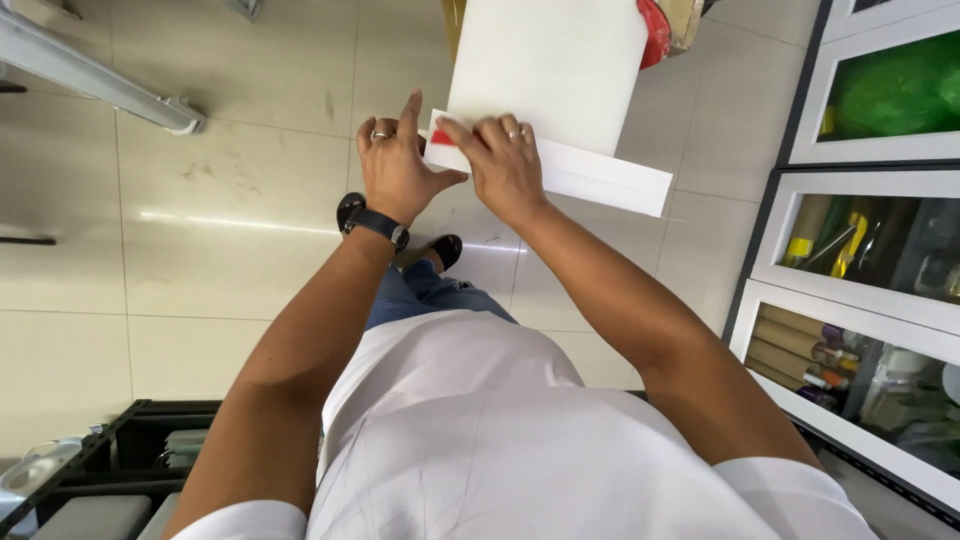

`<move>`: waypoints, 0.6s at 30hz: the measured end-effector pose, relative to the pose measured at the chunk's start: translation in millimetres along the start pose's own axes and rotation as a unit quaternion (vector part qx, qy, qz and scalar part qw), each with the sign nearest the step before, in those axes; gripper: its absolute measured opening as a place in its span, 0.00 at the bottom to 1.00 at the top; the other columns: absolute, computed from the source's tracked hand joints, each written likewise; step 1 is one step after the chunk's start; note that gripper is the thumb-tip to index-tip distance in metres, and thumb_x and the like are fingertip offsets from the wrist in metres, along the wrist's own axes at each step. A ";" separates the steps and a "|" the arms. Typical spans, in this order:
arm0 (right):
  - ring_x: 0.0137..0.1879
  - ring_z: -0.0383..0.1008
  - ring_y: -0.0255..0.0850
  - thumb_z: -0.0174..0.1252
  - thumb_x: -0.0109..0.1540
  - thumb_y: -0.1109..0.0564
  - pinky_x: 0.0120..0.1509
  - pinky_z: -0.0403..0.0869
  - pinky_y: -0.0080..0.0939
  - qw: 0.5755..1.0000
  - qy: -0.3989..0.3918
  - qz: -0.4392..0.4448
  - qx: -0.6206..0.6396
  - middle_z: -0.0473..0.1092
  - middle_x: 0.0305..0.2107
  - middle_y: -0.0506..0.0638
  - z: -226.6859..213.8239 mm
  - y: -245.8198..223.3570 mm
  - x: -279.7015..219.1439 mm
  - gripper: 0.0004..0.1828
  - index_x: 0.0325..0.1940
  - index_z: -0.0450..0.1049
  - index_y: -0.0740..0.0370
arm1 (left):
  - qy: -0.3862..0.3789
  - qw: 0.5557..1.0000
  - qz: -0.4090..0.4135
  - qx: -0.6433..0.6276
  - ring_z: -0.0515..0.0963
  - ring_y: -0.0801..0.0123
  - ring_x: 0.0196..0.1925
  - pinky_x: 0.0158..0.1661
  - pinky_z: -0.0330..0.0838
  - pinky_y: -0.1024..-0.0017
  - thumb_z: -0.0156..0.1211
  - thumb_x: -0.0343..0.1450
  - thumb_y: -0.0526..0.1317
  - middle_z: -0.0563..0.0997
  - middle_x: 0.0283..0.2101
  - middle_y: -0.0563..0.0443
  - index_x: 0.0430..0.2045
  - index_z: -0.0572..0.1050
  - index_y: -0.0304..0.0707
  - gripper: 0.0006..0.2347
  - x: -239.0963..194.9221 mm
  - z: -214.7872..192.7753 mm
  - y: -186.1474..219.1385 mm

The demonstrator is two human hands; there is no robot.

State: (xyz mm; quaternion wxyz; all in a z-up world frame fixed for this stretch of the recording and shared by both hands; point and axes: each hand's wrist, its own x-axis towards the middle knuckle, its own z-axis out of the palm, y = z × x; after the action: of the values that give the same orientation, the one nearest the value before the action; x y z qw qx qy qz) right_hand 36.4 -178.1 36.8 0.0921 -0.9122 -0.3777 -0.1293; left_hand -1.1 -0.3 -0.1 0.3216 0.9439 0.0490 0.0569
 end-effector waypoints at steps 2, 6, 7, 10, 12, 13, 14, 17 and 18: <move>0.42 0.63 0.49 0.46 0.68 0.64 0.45 0.63 0.48 1.000 0.000 0.011 0.023 0.63 0.35 0.46 -6.2 -5.1 0.6 0.28 0.70 0.67 0.43 | -0.002 1.000 0.003 0.002 0.79 0.56 0.47 0.64 0.54 0.56 0.85 0.50 0.59 0.82 0.26 0.58 0.68 0.61 0.38 0.53 -2.1 0.1 -3.3; 0.41 0.64 0.47 0.46 0.70 0.61 0.46 0.64 0.48 0.998 0.025 -0.025 0.042 0.65 0.34 0.45 -15.1 -11.3 -16.0 0.21 0.64 0.73 0.42 | 0.003 0.999 0.023 -0.029 0.79 0.57 0.45 0.63 0.54 0.56 0.83 0.55 0.61 0.83 0.28 0.57 0.67 0.61 0.38 0.50 0.3 -0.6 -4.8; 0.41 0.64 0.47 0.46 0.70 0.61 0.46 0.64 0.48 0.999 0.021 -0.024 0.044 0.65 0.34 0.45 -12.1 -11.3 -11.1 0.21 0.64 0.73 0.42 | 0.000 0.999 0.020 -0.030 0.79 0.57 0.45 0.63 0.54 0.56 0.83 0.55 0.61 0.83 0.28 0.57 0.67 0.61 0.38 0.50 -0.2 -1.2 -4.4; 0.41 0.62 0.47 0.48 0.65 0.66 0.45 0.63 0.46 1.000 0.017 -0.014 -0.011 0.63 0.35 0.46 -7.5 -11.2 -1.1 0.28 0.67 0.69 0.42 | -0.016 1.000 0.008 -0.020 0.79 0.59 0.44 0.65 0.52 0.56 0.85 0.51 0.58 0.81 0.25 0.60 0.68 0.61 0.38 0.52 -2.3 -5.7 -1.0; 0.42 0.63 0.48 0.47 0.68 0.63 0.47 0.64 0.49 1.000 0.009 0.004 0.019 0.63 0.36 0.46 -6.9 -7.4 3.6 0.26 0.69 0.69 0.42 | -0.009 1.000 0.010 -0.025 0.79 0.56 0.46 0.65 0.52 0.57 0.85 0.51 0.56 0.83 0.27 0.56 0.68 0.61 0.38 0.51 2.1 -8.8 1.4; 0.42 0.63 0.48 0.47 0.68 0.63 0.47 0.64 0.49 1.000 0.009 0.003 0.020 0.63 0.36 0.46 -7.8 -7.4 -1.4 0.26 0.69 0.69 0.42 | -0.008 1.000 0.009 -0.025 0.79 0.56 0.46 0.65 0.52 0.57 0.85 0.51 0.56 0.83 0.27 0.56 0.68 0.61 0.38 0.51 3.2 -7.0 0.5; 0.41 0.63 0.48 0.46 0.69 0.63 0.47 0.63 0.48 1.000 0.017 -0.013 0.021 0.63 0.35 0.46 -8.2 -7.9 -6.6 0.25 0.67 0.70 0.40 | 0.004 1.000 0.017 -0.025 0.79 0.59 0.44 0.64 0.53 0.57 0.83 0.54 0.58 0.82 0.26 0.58 0.67 0.62 0.38 0.49 3.9 -5.0 -0.9; 0.41 0.63 0.47 0.46 0.69 0.63 0.45 0.63 0.47 1.000 0.023 -0.012 0.014 0.64 0.35 0.45 -4.0 -8.7 -2.2 0.25 0.66 0.70 0.40 | 0.001 1.000 0.012 -0.020 0.79 0.59 0.45 0.64 0.52 0.56 0.83 0.54 0.59 0.82 0.26 0.59 0.67 0.62 0.40 0.49 0.3 -5.0 -1.6; 0.42 0.63 0.48 0.46 0.68 0.64 0.44 0.63 0.47 1.000 0.027 0.006 0.002 0.64 0.35 0.46 -2.7 -6.8 3.6 0.25 0.67 0.69 0.42 | -0.013 1.000 0.005 -0.015 0.79 0.56 0.47 0.65 0.52 0.55 0.85 0.52 0.58 0.82 0.26 0.58 0.68 0.62 0.41 0.51 1.3 -5.9 0.3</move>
State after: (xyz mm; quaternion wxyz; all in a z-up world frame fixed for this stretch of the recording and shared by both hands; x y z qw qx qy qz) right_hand 33.6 -171.7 41.0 0.1048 -0.9106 -0.3696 -0.1525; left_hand -0.6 3.1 4.8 0.3357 0.9400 0.0395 0.0472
